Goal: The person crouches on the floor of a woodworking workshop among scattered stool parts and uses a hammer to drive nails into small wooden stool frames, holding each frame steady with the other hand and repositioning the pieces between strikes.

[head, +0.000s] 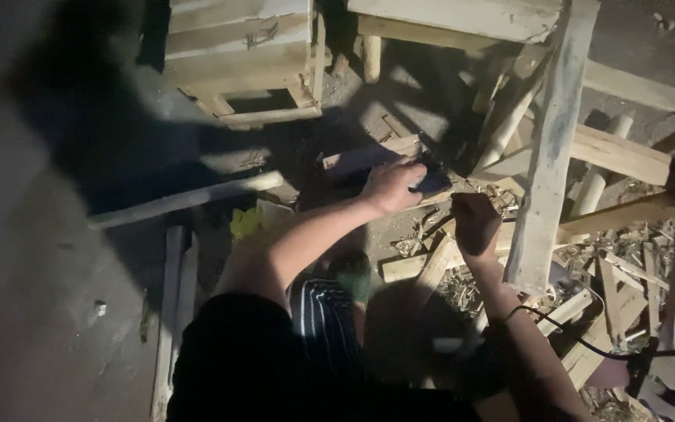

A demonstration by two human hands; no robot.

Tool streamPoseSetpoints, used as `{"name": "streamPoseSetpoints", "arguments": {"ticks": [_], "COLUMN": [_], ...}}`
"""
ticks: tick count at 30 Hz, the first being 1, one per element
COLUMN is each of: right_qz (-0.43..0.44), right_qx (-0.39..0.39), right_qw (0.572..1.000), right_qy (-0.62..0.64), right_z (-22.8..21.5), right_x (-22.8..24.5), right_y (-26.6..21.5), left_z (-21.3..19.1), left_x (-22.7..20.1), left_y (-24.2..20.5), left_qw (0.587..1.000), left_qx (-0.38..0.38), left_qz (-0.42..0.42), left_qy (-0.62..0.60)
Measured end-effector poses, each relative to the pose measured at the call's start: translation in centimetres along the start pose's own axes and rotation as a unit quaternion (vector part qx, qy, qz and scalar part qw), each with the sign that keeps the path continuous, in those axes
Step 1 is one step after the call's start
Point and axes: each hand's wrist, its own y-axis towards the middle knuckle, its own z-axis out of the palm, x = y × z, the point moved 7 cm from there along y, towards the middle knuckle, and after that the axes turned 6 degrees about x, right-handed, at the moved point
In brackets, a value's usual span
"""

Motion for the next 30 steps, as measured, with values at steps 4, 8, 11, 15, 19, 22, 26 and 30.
{"name": "streamPoseSetpoints", "arguments": {"ticks": [4, 8, 11, 15, 19, 22, 26, 30], "right_qz": [-0.139, -0.14, -0.159, -0.176, -0.191, -0.189, -0.191, -0.182], "right_qx": [-0.073, -0.079, -0.064, -0.041, -0.038, -0.025, -0.003, 0.025], "right_qw": [0.988, 0.987, 0.985, 0.983, 0.98, 0.98, 0.98, 0.982], "right_qy": [-0.007, 0.017, 0.003, 0.011, -0.049, -0.053, -0.061, -0.048], "right_z": [-2.3, -3.4, -2.5, -2.1, -1.8, -1.5, -1.2, -1.6], "right_x": [4.3, 6.0, 6.0, 5.3, 4.4, 4.0, 4.9, 7.1], "right_y": [1.3, 2.5, 2.8, 3.8, 3.9, 4.2, 4.4, 4.7], "left_z": [0.4, 2.3, 1.2, 2.8, 2.2, 1.4, 1.1, 1.1], "left_x": [-1.3, -0.4, -1.7, -0.8, -1.6, -1.9, -2.2, -2.1], "left_y": [0.6, 2.2, 1.9, 2.4, 1.8, 1.6, 1.6, 1.5], "left_qw": [0.999, 0.998, 0.999, 0.999, 0.999, 0.999, 0.999, 0.999], "left_qx": [0.014, 0.003, 0.012, 0.019, 0.001, -0.006, -0.018, -0.03], "left_qz": [-0.014, -0.012, -0.001, 0.006, 0.018, 0.02, 0.027, 0.038], "left_qy": [0.033, 0.066, 0.036, 0.026, 0.027, 0.035, 0.031, 0.023]}}
